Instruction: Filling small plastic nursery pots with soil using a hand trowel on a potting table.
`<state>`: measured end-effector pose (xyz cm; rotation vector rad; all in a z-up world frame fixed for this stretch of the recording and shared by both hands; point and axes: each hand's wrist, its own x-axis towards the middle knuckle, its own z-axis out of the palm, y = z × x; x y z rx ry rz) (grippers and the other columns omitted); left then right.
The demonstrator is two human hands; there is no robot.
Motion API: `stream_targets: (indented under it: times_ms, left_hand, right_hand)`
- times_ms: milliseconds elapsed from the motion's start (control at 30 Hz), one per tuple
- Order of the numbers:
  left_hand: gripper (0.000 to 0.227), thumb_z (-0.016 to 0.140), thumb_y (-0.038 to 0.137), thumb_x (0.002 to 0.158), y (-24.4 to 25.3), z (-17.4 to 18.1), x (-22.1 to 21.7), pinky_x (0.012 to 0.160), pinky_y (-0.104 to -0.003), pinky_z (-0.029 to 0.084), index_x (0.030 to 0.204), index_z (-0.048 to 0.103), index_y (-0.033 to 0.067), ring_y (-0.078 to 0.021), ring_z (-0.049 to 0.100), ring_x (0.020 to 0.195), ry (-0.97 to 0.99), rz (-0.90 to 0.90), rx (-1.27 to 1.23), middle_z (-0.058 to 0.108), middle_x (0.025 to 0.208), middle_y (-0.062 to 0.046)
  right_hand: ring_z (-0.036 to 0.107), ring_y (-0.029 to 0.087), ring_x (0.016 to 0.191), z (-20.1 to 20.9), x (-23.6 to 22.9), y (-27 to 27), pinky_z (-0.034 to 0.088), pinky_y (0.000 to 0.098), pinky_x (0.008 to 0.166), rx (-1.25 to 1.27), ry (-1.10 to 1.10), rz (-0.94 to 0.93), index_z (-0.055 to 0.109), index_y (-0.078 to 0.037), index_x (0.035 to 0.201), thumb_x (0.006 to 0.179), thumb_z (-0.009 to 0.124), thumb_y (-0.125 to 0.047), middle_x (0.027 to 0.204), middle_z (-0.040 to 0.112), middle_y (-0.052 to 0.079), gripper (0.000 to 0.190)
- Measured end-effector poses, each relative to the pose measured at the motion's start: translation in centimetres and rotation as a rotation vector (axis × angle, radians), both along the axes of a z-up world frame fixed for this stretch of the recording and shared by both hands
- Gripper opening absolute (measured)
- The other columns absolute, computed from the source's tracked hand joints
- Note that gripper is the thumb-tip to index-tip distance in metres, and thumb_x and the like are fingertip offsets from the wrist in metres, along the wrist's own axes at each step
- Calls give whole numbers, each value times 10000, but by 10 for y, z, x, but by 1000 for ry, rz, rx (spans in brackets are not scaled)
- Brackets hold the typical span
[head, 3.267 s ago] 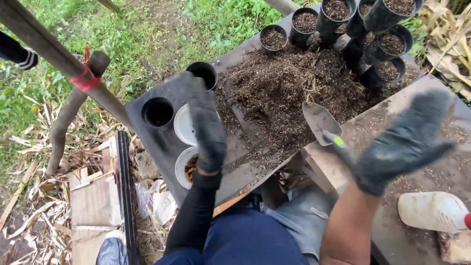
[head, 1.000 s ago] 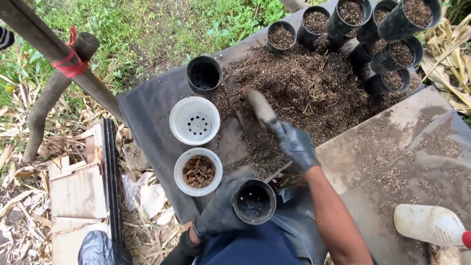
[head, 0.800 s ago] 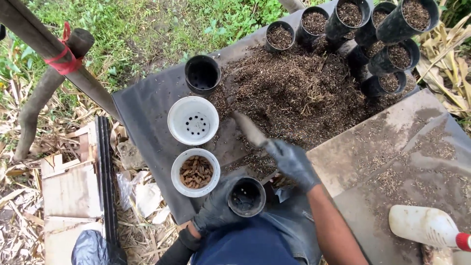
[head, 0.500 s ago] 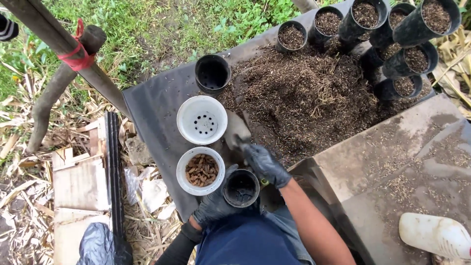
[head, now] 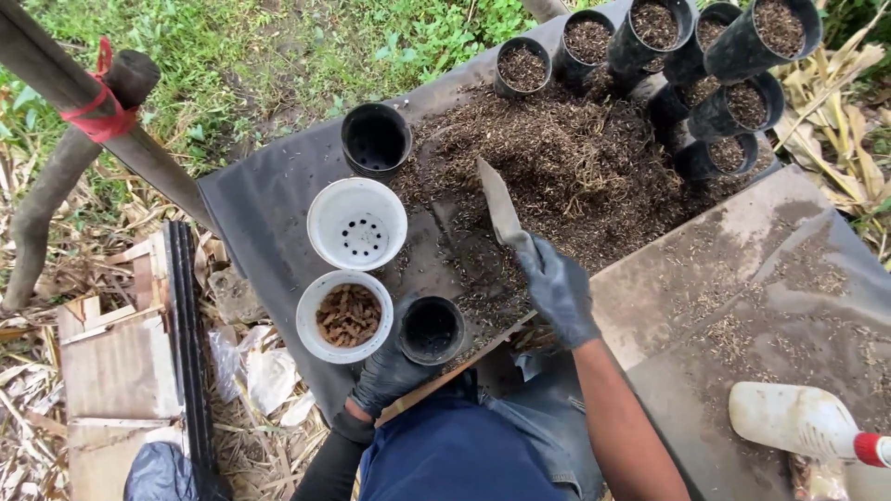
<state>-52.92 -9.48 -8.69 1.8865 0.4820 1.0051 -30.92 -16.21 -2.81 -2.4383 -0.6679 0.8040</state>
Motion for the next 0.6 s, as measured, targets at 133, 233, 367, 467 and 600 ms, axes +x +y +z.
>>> stream_targets:
  times_ms: [133, 233, 367, 467, 600]
  left_hand:
    - [822, 928, 225, 670, -4, -17, 6, 972, -482, 561, 1350, 521, 8, -403, 642, 1148, -18, 62, 18, 637, 1245, -217]
    - [873, 945, 219, 652, -5, -33, 12, 974, -489, 565, 1376, 509, 0, -418, 640, 1162, -30, 113, 33, 635, 1261, -231]
    - [942, 968, 211, 627, -9, -54, 17, 977, -498, 569, 1410, 493, -11, -439, 638, 1179, -41, 191, 52, 632, 1282, -250]
    - [994, 984, 205, 608, -6, -65, 22, 979, -505, 572, 1435, 481, -19, -455, 637, 1193, -55, 248, 83, 630, 1297, -263]
    - [981, 966, 109, 560, 6, -69, 47, 1011, -550, 530, 1409, 493, -22, -486, 617, 1197, -168, 175, -35, 613, 1270, -266]
  right_hand:
    - [684, 385, 1096, 2, -5, -24, 528, 524, 1016, -115, -186, 172, 624, -260, 1337, 1018, 410, -572, 1111, 730, 160, 495]
    - [713, 376, 1024, -42, -2, -46, 578, 524, 940, -202, -259, 269, 668, -278, 1256, 971, 480, -579, 1048, 736, 134, 454]
    - [745, 409, 900, -31, -18, -31, 595, 549, 829, -192, -302, 186, 679, -64, 1047, 960, 524, -576, 884, 741, 206, 542]
    - [738, 451, 837, -65, 5, -24, 608, 552, 745, -126, -443, 228, 710, -44, 1054, 976, 554, -481, 840, 730, 217, 471]
    - [752, 395, 741, -69, 13, -3, 638, 468, 669, -110, -554, 112, 652, -37, 990, 1005, 594, -452, 736, 715, 218, 420]
